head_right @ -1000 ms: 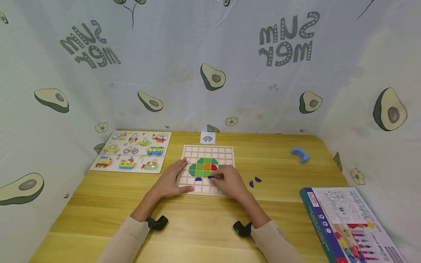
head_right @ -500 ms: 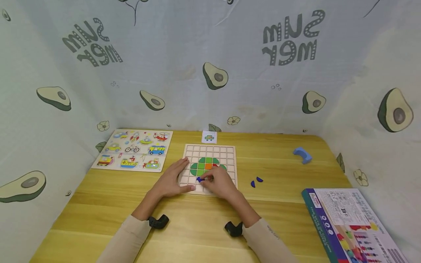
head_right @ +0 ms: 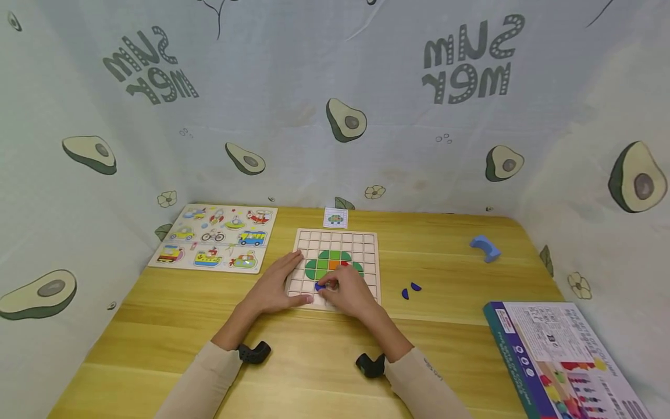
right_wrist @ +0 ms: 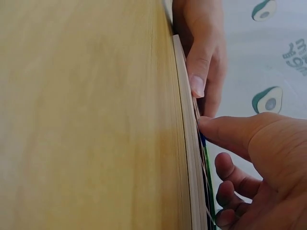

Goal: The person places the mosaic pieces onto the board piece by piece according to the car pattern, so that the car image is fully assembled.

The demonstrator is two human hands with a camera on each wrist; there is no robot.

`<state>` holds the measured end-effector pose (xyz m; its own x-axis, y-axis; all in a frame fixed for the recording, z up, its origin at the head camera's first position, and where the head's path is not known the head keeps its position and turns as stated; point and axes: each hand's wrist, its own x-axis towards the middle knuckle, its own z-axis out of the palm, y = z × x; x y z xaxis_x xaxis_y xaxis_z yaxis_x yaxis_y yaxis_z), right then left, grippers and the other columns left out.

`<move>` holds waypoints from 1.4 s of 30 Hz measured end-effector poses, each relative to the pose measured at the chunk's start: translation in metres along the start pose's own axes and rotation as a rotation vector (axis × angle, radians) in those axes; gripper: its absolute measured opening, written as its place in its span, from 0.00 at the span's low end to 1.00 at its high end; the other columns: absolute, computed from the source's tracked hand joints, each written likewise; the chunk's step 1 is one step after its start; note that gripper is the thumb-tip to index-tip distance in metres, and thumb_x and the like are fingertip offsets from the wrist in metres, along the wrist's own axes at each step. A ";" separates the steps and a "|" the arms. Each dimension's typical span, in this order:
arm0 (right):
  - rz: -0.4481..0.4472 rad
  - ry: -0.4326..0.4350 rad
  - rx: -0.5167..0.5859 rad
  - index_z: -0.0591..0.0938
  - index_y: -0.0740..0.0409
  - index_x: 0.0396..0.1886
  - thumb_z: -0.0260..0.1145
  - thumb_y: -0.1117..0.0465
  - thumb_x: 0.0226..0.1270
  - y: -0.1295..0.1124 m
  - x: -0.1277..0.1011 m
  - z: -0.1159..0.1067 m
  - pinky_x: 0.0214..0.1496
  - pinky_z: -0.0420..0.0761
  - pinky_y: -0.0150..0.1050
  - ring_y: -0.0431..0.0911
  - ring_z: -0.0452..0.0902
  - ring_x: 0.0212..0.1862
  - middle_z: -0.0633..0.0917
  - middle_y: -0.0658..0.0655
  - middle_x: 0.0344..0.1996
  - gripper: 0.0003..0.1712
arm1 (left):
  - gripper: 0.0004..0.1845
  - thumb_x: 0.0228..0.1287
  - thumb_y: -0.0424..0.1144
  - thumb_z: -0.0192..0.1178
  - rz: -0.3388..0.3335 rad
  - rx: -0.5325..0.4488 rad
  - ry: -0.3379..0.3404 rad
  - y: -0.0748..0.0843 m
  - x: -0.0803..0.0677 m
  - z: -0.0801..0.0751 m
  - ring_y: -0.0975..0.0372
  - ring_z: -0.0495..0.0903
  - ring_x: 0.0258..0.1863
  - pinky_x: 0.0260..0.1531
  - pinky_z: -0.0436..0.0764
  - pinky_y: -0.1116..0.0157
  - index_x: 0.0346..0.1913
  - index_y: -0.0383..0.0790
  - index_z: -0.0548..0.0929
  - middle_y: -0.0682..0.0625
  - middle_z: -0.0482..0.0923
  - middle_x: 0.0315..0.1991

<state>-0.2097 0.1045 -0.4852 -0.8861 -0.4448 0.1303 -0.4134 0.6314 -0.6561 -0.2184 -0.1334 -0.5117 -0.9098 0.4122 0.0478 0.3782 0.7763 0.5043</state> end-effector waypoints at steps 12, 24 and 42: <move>0.041 0.011 0.009 0.93 0.53 0.37 0.76 0.62 0.63 0.000 -0.003 -0.004 0.36 0.71 0.33 0.40 0.71 0.33 0.82 0.45 0.26 0.05 | 0.60 0.52 0.72 0.67 0.011 -0.007 0.002 0.003 0.002 0.001 0.51 0.53 0.83 0.80 0.57 0.48 0.82 0.43 0.59 0.51 0.54 0.83; 0.107 0.065 0.050 0.92 0.49 0.36 0.75 0.60 0.65 0.010 -0.014 -0.016 0.36 0.73 0.35 0.43 0.71 0.33 0.79 0.46 0.26 0.02 | 0.60 0.52 0.72 0.67 0.012 -0.017 -0.001 0.008 0.001 0.002 0.51 0.53 0.83 0.80 0.56 0.48 0.82 0.43 0.58 0.50 0.54 0.83; 0.287 0.174 -0.034 0.90 0.54 0.45 0.72 0.57 0.70 0.052 -0.065 -0.080 0.35 0.68 0.37 0.47 0.68 0.35 0.79 0.53 0.32 0.09 | 0.60 0.52 0.72 0.65 0.001 -0.009 -0.006 0.003 -0.003 -0.001 0.51 0.52 0.83 0.80 0.56 0.47 0.82 0.43 0.58 0.50 0.53 0.84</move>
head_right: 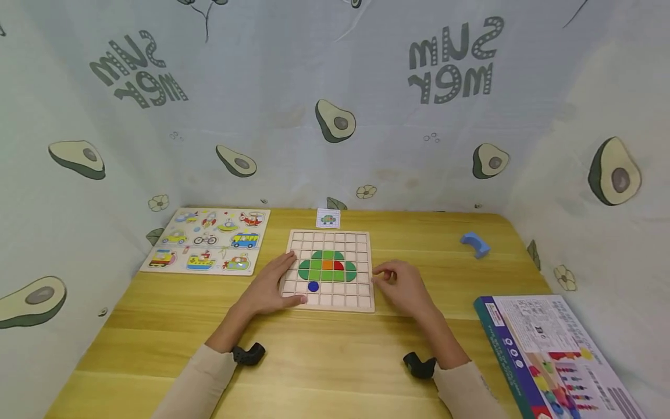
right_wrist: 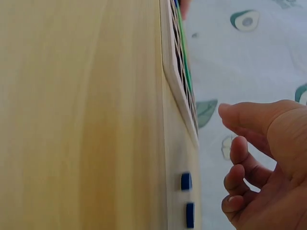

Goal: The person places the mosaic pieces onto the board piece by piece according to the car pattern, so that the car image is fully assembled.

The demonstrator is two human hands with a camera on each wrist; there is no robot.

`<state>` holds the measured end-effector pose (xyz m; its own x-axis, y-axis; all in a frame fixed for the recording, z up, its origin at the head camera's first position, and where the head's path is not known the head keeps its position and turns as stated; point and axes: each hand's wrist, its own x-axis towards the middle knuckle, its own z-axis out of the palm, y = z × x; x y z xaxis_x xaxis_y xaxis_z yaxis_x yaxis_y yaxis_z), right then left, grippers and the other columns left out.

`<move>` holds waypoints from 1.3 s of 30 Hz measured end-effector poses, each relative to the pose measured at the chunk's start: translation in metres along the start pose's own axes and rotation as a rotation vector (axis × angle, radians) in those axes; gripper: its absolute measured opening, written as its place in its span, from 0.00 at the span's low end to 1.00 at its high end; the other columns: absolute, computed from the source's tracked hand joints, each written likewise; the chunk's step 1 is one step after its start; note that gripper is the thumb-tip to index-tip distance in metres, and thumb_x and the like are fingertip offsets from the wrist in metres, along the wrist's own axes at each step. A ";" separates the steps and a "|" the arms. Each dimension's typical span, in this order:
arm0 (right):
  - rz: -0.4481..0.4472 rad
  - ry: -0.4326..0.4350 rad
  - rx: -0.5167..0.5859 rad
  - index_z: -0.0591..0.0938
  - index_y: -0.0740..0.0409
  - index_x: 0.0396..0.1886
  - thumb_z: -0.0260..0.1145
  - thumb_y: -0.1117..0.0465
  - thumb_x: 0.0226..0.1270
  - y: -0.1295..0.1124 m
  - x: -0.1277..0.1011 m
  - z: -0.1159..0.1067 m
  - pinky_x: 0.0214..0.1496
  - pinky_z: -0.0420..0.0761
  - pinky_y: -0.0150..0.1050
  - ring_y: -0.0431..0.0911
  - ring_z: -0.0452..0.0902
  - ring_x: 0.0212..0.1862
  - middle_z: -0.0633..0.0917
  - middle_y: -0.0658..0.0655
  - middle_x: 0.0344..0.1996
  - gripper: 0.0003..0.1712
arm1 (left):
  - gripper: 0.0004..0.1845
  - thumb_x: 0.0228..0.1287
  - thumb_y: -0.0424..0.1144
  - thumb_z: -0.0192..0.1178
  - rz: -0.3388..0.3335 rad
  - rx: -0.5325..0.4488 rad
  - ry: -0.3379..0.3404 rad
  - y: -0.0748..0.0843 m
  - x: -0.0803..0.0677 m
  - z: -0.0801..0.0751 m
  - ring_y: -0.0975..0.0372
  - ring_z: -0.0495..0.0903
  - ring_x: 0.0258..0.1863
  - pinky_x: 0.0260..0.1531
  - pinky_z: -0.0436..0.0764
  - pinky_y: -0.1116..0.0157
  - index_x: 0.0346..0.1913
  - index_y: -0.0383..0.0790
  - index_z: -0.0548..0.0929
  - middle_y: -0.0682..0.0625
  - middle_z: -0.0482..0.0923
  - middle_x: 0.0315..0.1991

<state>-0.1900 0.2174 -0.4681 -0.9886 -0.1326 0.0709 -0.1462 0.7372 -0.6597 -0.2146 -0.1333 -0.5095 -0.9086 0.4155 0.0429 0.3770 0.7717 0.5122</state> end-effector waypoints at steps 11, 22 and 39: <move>0.009 0.034 -0.010 0.89 0.58 0.46 0.74 0.58 0.68 0.028 -0.008 -0.020 0.35 0.71 0.34 0.46 0.70 0.33 0.81 0.54 0.32 0.11 | 0.60 0.52 0.72 0.66 0.001 -0.008 0.007 -0.003 0.000 0.001 0.50 0.52 0.83 0.80 0.56 0.47 0.82 0.42 0.58 0.49 0.53 0.83; 0.054 -0.005 -0.058 0.89 0.58 0.47 0.74 0.57 0.67 0.042 -0.016 -0.034 0.40 0.75 0.39 0.47 0.75 0.38 0.85 0.55 0.37 0.13 | 0.61 0.52 0.72 0.66 -0.010 -0.007 0.003 -0.001 0.000 0.001 0.51 0.52 0.83 0.81 0.55 0.47 0.82 0.43 0.58 0.49 0.53 0.83; 0.054 -0.017 -0.075 0.89 0.60 0.45 0.66 0.57 0.75 0.055 -0.011 -0.039 0.38 0.75 0.37 0.46 0.76 0.37 0.88 0.59 0.39 0.12 | 0.60 0.51 0.72 0.66 -0.003 -0.015 0.017 0.001 0.000 0.002 0.49 0.53 0.82 0.79 0.58 0.45 0.82 0.43 0.59 0.49 0.54 0.83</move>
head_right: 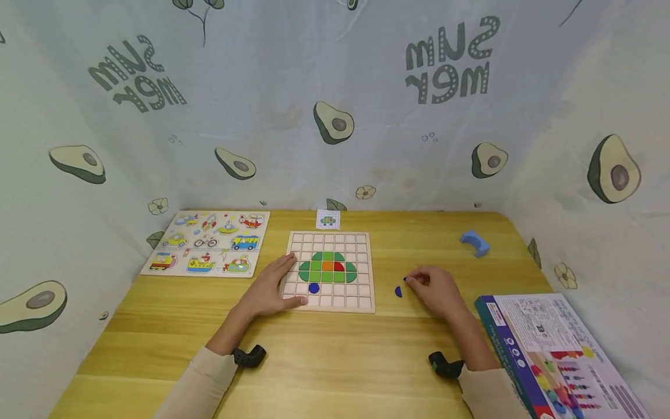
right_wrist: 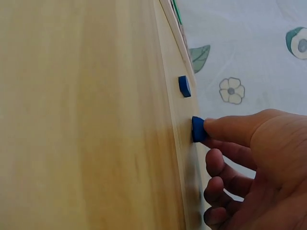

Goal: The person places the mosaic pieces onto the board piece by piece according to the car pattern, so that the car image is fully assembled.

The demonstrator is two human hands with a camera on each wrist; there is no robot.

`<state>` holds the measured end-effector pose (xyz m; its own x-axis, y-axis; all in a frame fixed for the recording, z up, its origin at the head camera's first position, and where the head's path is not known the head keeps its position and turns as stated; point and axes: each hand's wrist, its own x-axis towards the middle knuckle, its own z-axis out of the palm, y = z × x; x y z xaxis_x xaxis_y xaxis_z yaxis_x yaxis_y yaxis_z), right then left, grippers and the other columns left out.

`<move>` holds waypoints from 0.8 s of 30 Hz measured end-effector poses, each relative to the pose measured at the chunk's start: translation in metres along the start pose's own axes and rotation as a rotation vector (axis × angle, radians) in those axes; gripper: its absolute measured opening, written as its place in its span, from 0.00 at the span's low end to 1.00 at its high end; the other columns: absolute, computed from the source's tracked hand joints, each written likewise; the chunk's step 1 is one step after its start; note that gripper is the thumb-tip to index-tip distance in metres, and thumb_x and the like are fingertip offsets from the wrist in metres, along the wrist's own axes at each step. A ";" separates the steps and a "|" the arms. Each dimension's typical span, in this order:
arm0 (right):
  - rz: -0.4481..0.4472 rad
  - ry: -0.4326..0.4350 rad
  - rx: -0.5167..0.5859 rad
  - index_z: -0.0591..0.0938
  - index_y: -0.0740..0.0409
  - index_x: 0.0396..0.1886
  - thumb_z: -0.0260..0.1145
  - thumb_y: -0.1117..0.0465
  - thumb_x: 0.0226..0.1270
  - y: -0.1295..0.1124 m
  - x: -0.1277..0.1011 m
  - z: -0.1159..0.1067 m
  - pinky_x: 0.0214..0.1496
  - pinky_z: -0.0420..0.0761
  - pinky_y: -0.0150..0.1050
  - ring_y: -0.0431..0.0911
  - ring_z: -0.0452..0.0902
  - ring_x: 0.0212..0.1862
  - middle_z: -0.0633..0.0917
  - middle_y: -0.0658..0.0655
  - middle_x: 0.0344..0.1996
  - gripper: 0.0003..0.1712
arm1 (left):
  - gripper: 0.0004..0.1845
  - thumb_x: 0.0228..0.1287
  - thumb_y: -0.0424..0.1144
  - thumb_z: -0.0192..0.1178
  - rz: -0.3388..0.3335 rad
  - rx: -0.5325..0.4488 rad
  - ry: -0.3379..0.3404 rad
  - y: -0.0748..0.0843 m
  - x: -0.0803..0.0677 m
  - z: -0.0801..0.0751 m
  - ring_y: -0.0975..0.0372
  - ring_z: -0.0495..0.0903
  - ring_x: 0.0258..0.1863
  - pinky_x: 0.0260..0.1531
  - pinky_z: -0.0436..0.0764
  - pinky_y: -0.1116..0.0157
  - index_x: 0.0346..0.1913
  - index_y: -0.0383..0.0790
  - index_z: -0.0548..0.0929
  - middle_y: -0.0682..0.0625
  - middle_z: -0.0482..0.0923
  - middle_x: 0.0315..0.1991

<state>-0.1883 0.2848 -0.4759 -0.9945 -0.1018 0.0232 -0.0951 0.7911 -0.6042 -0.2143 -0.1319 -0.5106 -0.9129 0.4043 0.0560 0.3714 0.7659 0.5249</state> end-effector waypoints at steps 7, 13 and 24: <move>0.005 0.023 0.015 0.90 0.61 0.48 0.67 0.55 0.75 0.003 0.003 -0.001 0.39 0.77 0.35 0.49 0.80 0.41 0.89 0.64 0.46 0.15 | 0.60 0.52 0.72 0.66 -0.004 0.003 -0.004 -0.001 0.000 0.001 0.50 0.52 0.83 0.80 0.56 0.46 0.82 0.43 0.59 0.50 0.53 0.84; -0.008 0.022 0.035 0.89 0.63 0.48 0.71 0.57 0.71 0.003 0.003 -0.003 0.32 0.72 0.32 0.42 0.73 0.33 0.86 0.57 0.36 0.14 | 0.61 0.52 0.72 0.66 -0.005 -0.001 -0.004 -0.001 0.000 0.001 0.51 0.52 0.83 0.80 0.56 0.46 0.82 0.43 0.58 0.50 0.53 0.83; -0.015 0.036 -0.009 0.90 0.62 0.47 0.71 0.59 0.71 0.000 0.004 -0.002 0.36 0.74 0.33 0.44 0.75 0.37 0.86 0.58 0.38 0.12 | 0.60 0.52 0.72 0.66 0.000 0.000 -0.013 0.001 0.000 -0.001 0.50 0.52 0.83 0.80 0.57 0.46 0.82 0.42 0.58 0.49 0.53 0.83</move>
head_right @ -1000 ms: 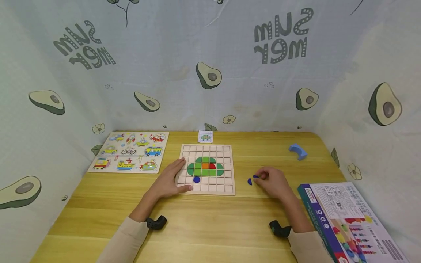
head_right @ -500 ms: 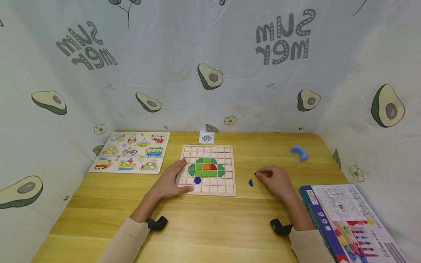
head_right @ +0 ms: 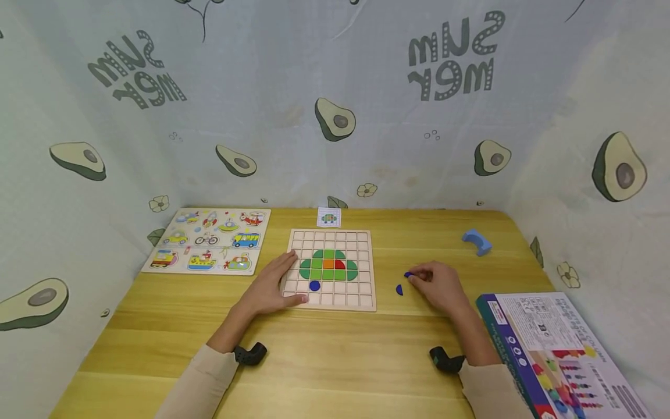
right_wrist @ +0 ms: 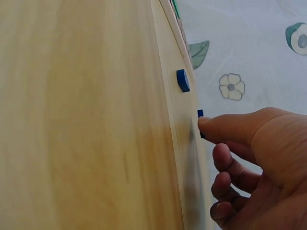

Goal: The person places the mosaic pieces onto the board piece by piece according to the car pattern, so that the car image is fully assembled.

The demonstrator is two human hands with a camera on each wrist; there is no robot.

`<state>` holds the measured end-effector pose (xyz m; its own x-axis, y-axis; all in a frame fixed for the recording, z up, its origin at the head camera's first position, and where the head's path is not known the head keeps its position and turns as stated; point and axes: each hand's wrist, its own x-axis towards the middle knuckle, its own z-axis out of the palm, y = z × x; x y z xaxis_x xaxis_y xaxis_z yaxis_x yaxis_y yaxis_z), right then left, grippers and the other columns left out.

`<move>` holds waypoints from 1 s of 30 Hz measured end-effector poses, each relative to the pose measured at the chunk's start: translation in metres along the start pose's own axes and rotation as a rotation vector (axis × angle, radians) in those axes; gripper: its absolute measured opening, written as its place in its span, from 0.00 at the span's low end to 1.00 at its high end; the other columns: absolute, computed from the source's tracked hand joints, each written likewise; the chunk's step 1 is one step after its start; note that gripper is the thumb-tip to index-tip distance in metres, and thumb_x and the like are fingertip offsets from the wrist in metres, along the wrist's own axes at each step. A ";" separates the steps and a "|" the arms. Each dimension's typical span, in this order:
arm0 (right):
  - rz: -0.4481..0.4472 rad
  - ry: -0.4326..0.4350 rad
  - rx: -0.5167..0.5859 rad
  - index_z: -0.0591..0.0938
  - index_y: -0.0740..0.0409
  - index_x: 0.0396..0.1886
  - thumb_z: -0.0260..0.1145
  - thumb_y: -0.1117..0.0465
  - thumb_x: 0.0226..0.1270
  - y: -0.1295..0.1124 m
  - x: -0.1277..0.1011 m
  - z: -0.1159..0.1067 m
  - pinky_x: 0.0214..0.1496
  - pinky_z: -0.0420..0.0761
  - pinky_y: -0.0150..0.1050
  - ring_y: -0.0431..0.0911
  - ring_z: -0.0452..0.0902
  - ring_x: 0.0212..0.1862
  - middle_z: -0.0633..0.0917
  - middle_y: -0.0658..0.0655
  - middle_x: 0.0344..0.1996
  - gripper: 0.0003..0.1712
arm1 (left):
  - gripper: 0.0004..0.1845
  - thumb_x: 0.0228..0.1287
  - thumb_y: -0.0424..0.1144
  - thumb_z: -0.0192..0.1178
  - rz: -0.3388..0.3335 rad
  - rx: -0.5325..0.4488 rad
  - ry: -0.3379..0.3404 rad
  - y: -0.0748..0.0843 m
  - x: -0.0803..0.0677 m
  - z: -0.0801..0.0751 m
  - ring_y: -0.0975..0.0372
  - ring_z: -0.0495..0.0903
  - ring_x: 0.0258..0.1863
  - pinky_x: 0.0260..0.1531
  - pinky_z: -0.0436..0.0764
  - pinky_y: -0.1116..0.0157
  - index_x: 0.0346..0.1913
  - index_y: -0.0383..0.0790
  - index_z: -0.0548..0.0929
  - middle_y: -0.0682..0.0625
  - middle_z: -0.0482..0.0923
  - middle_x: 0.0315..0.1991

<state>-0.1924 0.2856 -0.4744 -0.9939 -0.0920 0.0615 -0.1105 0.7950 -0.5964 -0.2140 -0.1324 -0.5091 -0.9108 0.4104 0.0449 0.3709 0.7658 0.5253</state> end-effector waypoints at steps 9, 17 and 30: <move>-0.032 -0.005 0.020 0.91 0.60 0.47 0.72 0.60 0.69 -0.018 0.005 0.008 0.40 0.77 0.37 0.48 0.81 0.40 0.88 0.60 0.41 0.12 | 0.60 0.52 0.72 0.66 0.001 -0.001 0.005 -0.001 0.001 0.000 0.51 0.52 0.83 0.81 0.55 0.47 0.82 0.42 0.58 0.49 0.53 0.83; -0.064 -0.028 0.050 0.91 0.58 0.47 0.72 0.58 0.69 -0.034 0.010 0.020 0.37 0.74 0.39 0.46 0.78 0.38 0.87 0.58 0.40 0.11 | 0.61 0.52 0.73 0.65 -0.007 0.008 0.003 -0.001 0.002 0.001 0.51 0.52 0.83 0.80 0.55 0.47 0.82 0.43 0.57 0.50 0.52 0.84; -0.079 -0.078 0.082 0.92 0.55 0.45 0.73 0.58 0.67 -0.062 0.017 0.045 0.35 0.68 0.35 0.45 0.71 0.35 0.83 0.52 0.33 0.10 | 0.60 0.52 0.72 0.66 -0.001 0.003 0.002 0.000 0.001 0.000 0.50 0.52 0.83 0.81 0.54 0.48 0.82 0.42 0.58 0.48 0.54 0.83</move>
<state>-0.2023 0.2072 -0.4724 -0.9782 -0.2016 0.0505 -0.1847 0.7318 -0.6560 -0.2150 -0.1319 -0.5093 -0.9117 0.4083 0.0459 0.3702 0.7679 0.5227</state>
